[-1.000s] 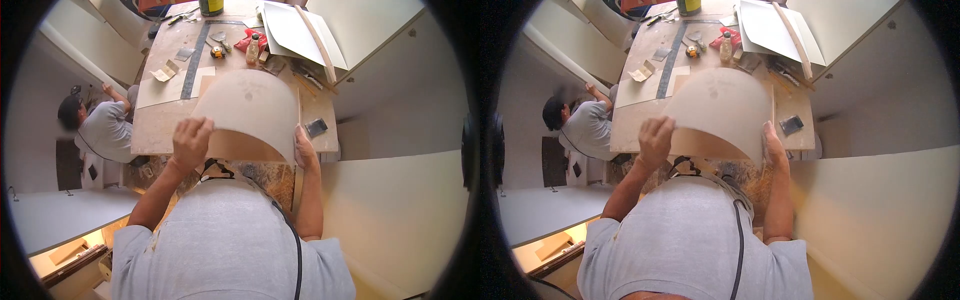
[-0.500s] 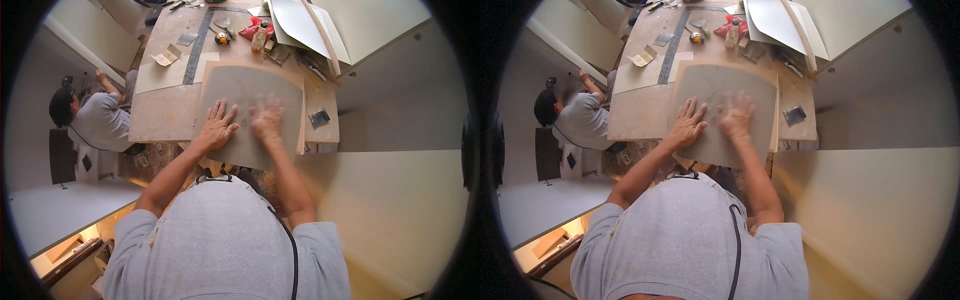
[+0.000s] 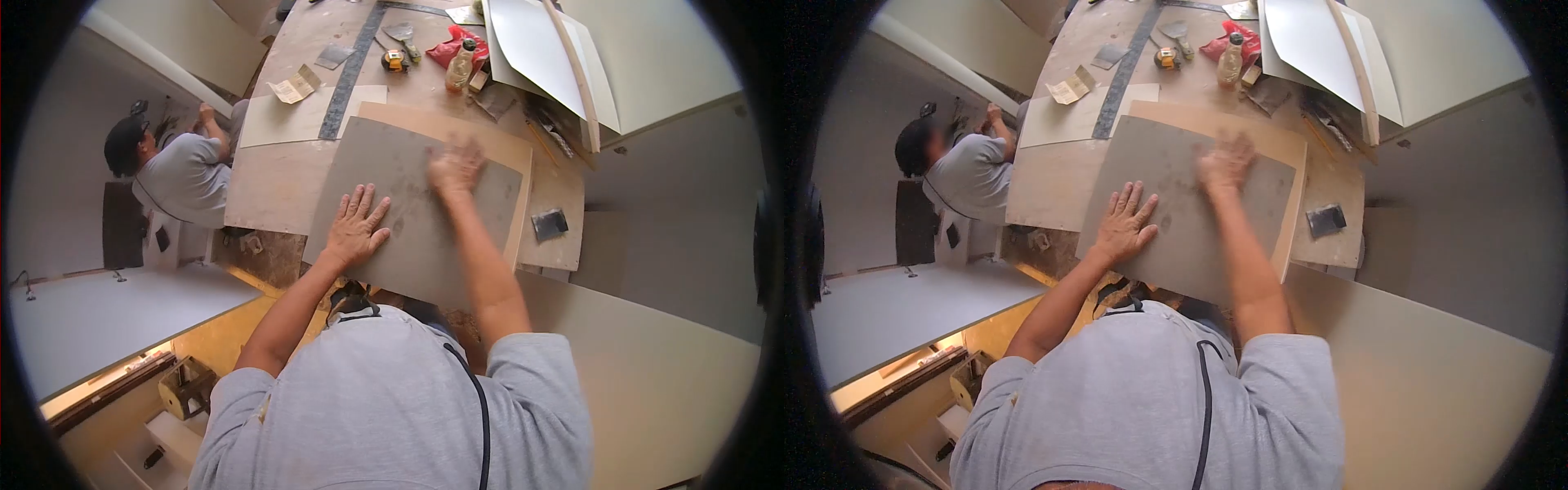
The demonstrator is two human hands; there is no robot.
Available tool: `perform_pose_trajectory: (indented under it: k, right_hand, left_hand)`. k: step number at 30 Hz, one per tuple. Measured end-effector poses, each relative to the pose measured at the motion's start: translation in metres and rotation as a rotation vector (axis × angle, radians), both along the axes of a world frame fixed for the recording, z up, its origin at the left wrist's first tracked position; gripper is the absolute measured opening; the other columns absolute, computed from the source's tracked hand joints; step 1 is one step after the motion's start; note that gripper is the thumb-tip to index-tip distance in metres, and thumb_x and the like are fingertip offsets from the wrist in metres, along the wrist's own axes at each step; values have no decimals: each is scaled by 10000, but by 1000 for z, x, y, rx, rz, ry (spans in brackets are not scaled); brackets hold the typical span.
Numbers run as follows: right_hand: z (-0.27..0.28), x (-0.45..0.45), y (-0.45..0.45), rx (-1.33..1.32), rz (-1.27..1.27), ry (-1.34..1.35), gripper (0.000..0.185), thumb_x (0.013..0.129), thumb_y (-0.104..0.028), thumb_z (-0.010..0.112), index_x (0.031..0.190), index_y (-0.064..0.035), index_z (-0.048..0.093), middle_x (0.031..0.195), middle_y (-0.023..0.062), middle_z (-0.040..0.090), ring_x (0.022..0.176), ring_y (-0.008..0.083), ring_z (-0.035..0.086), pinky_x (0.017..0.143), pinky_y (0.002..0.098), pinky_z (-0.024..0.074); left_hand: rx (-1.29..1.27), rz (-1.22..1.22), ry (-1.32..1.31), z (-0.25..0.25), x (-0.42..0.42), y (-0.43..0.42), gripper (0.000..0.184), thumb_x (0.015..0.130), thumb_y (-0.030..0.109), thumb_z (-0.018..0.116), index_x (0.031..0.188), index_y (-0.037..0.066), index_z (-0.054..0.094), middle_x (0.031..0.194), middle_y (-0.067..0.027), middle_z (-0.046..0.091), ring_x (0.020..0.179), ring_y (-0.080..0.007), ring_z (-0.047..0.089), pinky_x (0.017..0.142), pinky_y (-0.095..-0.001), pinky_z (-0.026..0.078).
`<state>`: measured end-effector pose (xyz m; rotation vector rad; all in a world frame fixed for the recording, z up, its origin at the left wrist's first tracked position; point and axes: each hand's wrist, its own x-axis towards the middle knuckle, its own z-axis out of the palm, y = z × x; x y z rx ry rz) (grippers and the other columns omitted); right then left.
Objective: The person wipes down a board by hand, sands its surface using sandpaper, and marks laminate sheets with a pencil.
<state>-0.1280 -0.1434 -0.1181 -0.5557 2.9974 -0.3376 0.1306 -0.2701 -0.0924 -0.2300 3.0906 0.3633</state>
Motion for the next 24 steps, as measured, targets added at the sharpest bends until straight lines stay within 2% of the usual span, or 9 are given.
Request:
perform_pose_trajectory:
  k: [5,6,8,10,12,15,16,20,24]
  right_hand:
    - [0,87,-136,-74,581,-20,753,1030,-614,428,1652,-202,324,1737,205,152,1615,392,63,1278,604,-18]
    - [3,84,-144,-77,576,-21,753,1030,-614,428,1652,-202,324,1737,205,152,1615,392,63,1278,604,-18]
    - [10,72,-149,-24,935,-140,733,1039,-593,436,1650,-202,332,1737,188,172,1613,388,89,1291,573,28]
    - [-3,53,-115,-23,861,-75,710,1047,-569,447,1647,-206,340,1734,181,187,1611,383,113,1299,547,63]
    - [-7,27,-54,-235,488,-24,685,1049,-554,459,1630,-201,378,1727,172,220,1608,368,135,1295,550,85]
    - [19,23,63,-111,-9,15,675,1053,-507,484,1631,-175,374,1707,184,270,1587,390,188,1276,582,125]
    - [36,29,93,79,-37,10,721,1056,-522,467,1650,-141,316,1716,199,235,1590,404,179,1282,568,115]
    - [8,86,147,37,-33,208,783,996,-403,584,1626,-26,311,1700,284,188,1556,496,191,1268,614,120]
    - [11,100,140,54,-111,108,769,1052,-490,454,1658,-61,251,1726,248,133,1590,453,107,1285,586,43]
  left_hand:
    - [2,3,-194,-6,-2,-3,704,1018,551,491,1633,227,379,1739,-175,171,1611,-372,123,1301,-531,70]
    - [-1,-2,-197,-8,-3,-3,704,1018,551,491,1633,227,379,1739,-175,171,1611,-372,123,1301,-531,70]
    - [45,11,-28,-14,0,-2,703,1013,555,500,1628,231,389,1738,-173,174,1611,-377,117,1300,-532,72]
    - [61,4,-24,-12,0,0,704,1010,551,510,1628,233,389,1738,-174,175,1610,-382,115,1299,-531,75]
    - [75,-4,7,-9,-1,0,706,1008,547,519,1628,236,390,1738,-174,176,1609,-388,113,1298,-531,79]
    - [45,21,36,-6,1,1,707,992,514,562,1620,229,407,1728,-181,209,1603,-387,141,1291,-523,113]
    - [63,14,17,-1,3,2,704,988,512,567,1611,217,421,1718,-192,229,1594,-403,162,1285,-535,128]
    - [94,25,81,-7,6,-2,704,992,524,557,1597,181,442,1696,-249,244,1575,-464,173,1267,-588,135]
    - [174,-80,119,-6,-39,-2,760,1011,615,489,1633,192,383,1723,-252,155,1610,-414,87,1289,-552,63]
